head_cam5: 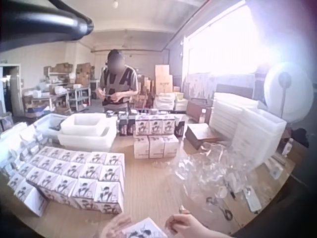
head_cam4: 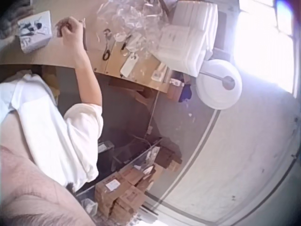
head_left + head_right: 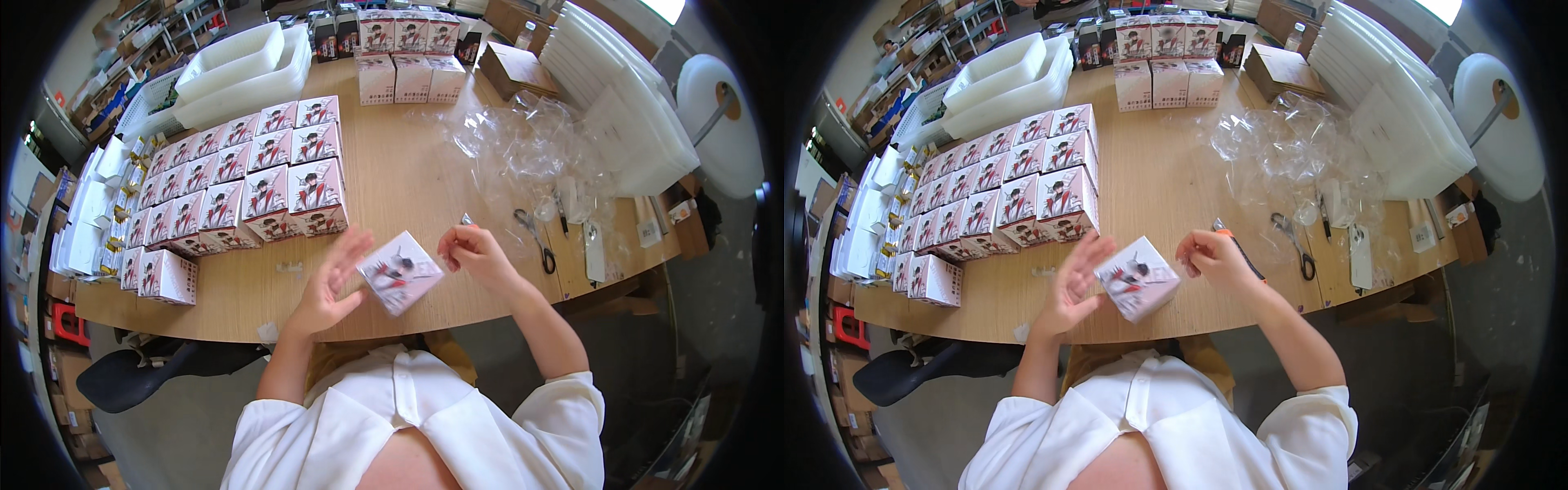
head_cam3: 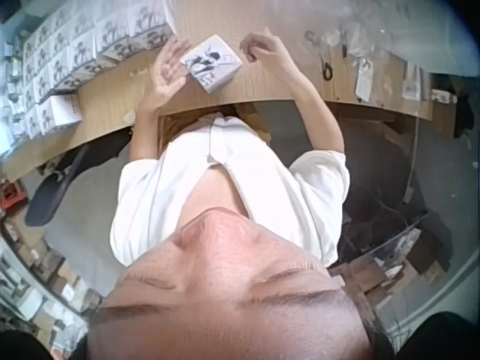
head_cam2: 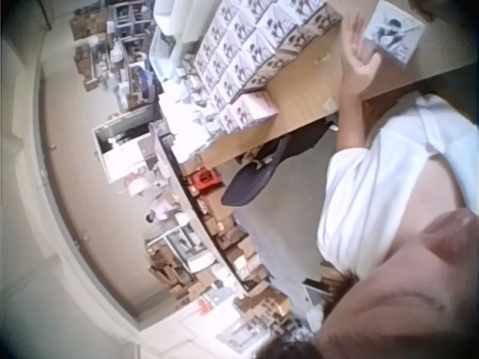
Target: The person wraps small printed boxes in clear plastic film using a utility knife to cut the film and hands to seal the edges. The wrapped boxes are stacked on the table as the task proceeds.
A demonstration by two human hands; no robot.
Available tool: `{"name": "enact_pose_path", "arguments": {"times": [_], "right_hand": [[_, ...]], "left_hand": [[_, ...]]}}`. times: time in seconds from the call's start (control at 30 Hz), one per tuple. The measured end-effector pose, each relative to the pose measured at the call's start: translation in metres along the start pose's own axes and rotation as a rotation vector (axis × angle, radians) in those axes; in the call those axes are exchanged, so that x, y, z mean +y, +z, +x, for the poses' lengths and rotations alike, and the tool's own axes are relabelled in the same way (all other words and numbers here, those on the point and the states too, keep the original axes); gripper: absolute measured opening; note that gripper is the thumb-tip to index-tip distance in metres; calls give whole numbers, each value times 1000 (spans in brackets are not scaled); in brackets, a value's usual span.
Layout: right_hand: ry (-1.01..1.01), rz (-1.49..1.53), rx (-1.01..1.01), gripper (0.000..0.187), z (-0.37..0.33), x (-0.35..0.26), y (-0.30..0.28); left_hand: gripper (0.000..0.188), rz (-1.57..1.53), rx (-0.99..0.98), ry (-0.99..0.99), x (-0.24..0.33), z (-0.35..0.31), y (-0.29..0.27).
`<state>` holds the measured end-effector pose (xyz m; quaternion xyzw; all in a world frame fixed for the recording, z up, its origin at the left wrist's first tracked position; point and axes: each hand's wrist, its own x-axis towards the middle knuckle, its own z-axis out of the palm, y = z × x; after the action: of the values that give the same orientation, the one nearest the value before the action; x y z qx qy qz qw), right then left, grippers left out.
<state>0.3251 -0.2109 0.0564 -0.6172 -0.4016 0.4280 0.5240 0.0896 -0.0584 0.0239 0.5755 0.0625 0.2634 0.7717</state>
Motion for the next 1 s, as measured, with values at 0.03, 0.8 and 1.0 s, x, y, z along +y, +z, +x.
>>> {"name": "enact_pose_path", "arguments": {"times": [0.03,0.8,1.0], "right_hand": [[20,150,5,21,-6,6,4],[19,188,271,17,-36,49,35],[-921,-73,513,19,-38,12,59]], "left_hand": [[108,190,6,56,8,-2,6],[115,-162,138,189,-12,-20,-46],[84,-382,416,193,-23,-45,-44]]}}
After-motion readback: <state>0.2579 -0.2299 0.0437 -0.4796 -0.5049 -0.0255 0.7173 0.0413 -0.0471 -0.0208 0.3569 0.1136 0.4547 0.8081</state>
